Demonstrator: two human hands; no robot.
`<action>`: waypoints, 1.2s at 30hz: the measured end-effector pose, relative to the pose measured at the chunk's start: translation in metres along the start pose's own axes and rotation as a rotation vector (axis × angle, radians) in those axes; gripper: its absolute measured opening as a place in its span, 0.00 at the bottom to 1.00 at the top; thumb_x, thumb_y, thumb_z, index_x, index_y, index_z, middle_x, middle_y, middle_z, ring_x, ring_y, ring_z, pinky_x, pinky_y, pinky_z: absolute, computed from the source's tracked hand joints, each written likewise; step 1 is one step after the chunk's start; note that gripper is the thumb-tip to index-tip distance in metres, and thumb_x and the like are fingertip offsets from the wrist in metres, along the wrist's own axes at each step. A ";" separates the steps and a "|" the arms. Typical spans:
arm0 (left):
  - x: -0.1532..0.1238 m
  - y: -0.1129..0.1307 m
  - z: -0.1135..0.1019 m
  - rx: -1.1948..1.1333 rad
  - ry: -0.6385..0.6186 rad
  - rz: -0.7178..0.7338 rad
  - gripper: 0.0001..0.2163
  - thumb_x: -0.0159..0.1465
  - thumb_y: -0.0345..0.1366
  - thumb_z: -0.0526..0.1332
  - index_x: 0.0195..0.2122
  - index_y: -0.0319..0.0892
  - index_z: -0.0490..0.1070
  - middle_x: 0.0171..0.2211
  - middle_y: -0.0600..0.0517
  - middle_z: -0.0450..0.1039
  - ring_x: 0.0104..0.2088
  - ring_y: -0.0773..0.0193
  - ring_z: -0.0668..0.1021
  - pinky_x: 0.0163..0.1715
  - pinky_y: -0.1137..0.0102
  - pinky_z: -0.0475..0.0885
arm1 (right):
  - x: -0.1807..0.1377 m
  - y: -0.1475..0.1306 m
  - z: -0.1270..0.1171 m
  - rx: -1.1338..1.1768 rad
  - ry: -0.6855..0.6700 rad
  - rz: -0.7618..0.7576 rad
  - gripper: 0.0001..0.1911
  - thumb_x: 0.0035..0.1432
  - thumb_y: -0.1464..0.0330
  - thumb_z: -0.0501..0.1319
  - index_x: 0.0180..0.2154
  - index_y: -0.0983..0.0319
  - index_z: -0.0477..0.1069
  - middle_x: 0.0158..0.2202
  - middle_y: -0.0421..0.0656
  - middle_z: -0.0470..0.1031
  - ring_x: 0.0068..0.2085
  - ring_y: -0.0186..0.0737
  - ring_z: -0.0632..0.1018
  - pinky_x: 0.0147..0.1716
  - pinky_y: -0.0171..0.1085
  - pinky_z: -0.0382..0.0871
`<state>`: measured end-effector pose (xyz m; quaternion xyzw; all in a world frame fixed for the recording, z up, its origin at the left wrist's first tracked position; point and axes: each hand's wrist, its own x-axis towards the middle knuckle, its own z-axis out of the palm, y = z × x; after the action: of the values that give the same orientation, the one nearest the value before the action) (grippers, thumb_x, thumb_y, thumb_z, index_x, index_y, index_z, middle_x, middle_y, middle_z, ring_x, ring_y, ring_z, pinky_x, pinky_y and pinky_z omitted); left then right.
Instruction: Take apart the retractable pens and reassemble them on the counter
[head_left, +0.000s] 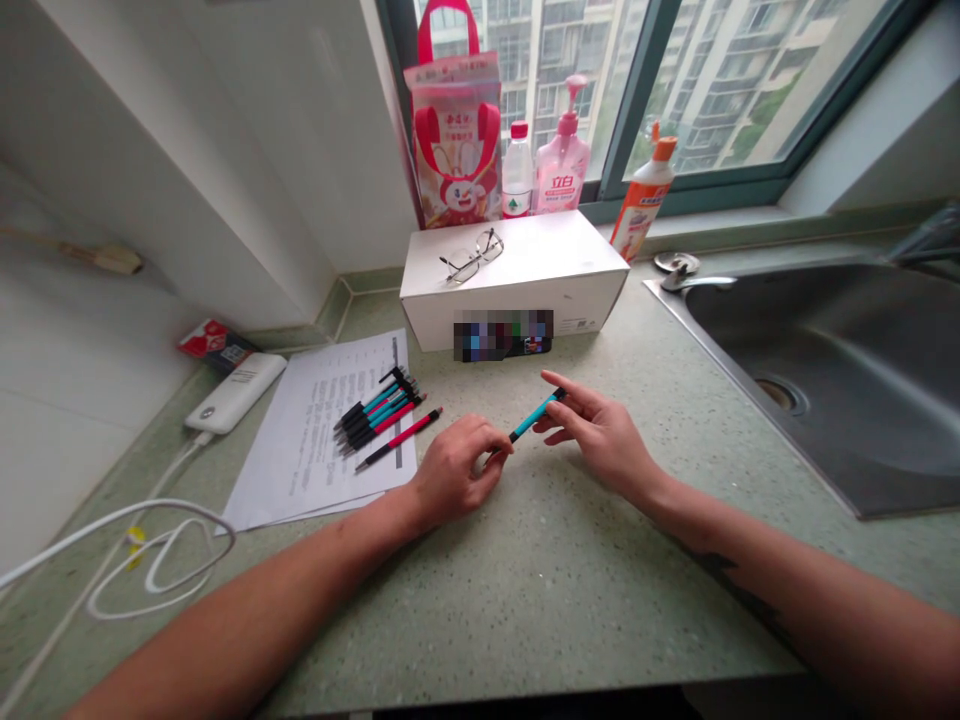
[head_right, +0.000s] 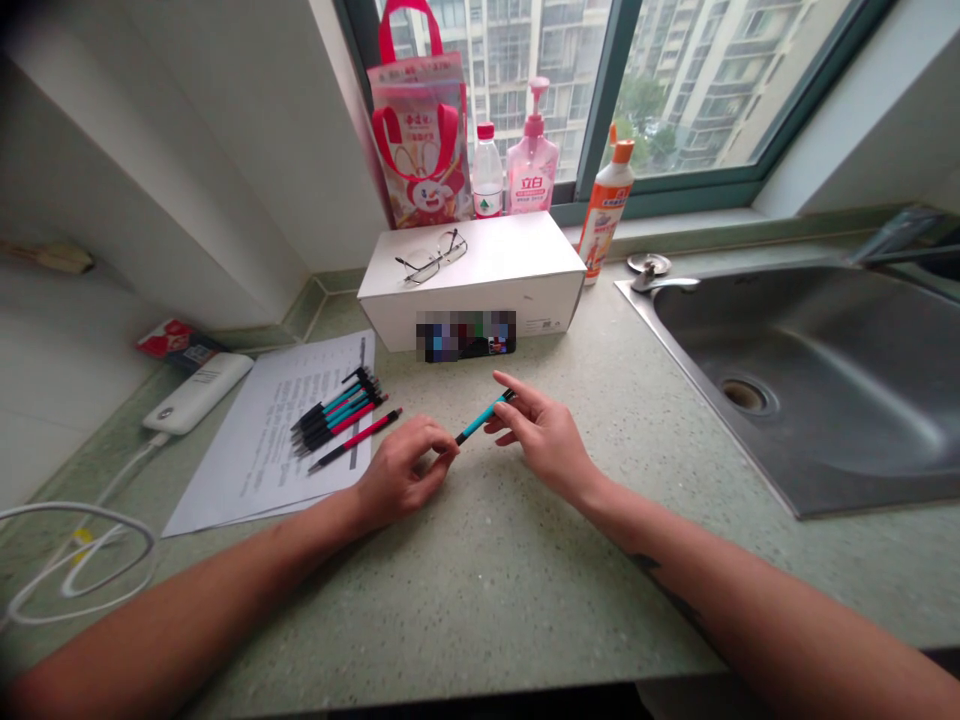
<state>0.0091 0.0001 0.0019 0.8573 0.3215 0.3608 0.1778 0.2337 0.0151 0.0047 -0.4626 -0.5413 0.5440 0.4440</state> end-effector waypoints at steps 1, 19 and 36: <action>0.000 -0.001 0.000 0.002 -0.004 0.002 0.06 0.64 0.25 0.57 0.37 0.42 0.70 0.31 0.49 0.73 0.33 0.61 0.74 0.35 0.67 0.70 | 0.000 0.000 0.000 -0.005 0.004 -0.006 0.32 0.61 0.57 0.63 0.64 0.61 0.65 0.33 0.44 0.80 0.37 0.43 0.83 0.34 0.44 0.81; 0.000 -0.002 0.000 0.008 -0.036 0.054 0.05 0.68 0.30 0.59 0.42 0.43 0.73 0.35 0.48 0.77 0.36 0.61 0.77 0.37 0.66 0.73 | -0.004 -0.007 0.006 0.091 -0.075 0.027 0.28 0.60 0.57 0.64 0.58 0.61 0.65 0.37 0.45 0.79 0.37 0.44 0.82 0.32 0.42 0.80; -0.004 -0.001 -0.010 0.649 -0.009 -0.119 0.12 0.65 0.32 0.61 0.50 0.39 0.72 0.43 0.42 0.75 0.42 0.50 0.74 0.43 0.57 0.69 | 0.025 0.007 -0.052 -1.292 0.262 -0.112 0.23 0.65 0.62 0.54 0.58 0.61 0.70 0.42 0.52 0.80 0.37 0.51 0.79 0.31 0.44 0.69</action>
<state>-0.0007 -0.0015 0.0059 0.8505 0.4683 0.2249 -0.0826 0.2809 0.0489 -0.0021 -0.6693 -0.7235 0.0253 0.1672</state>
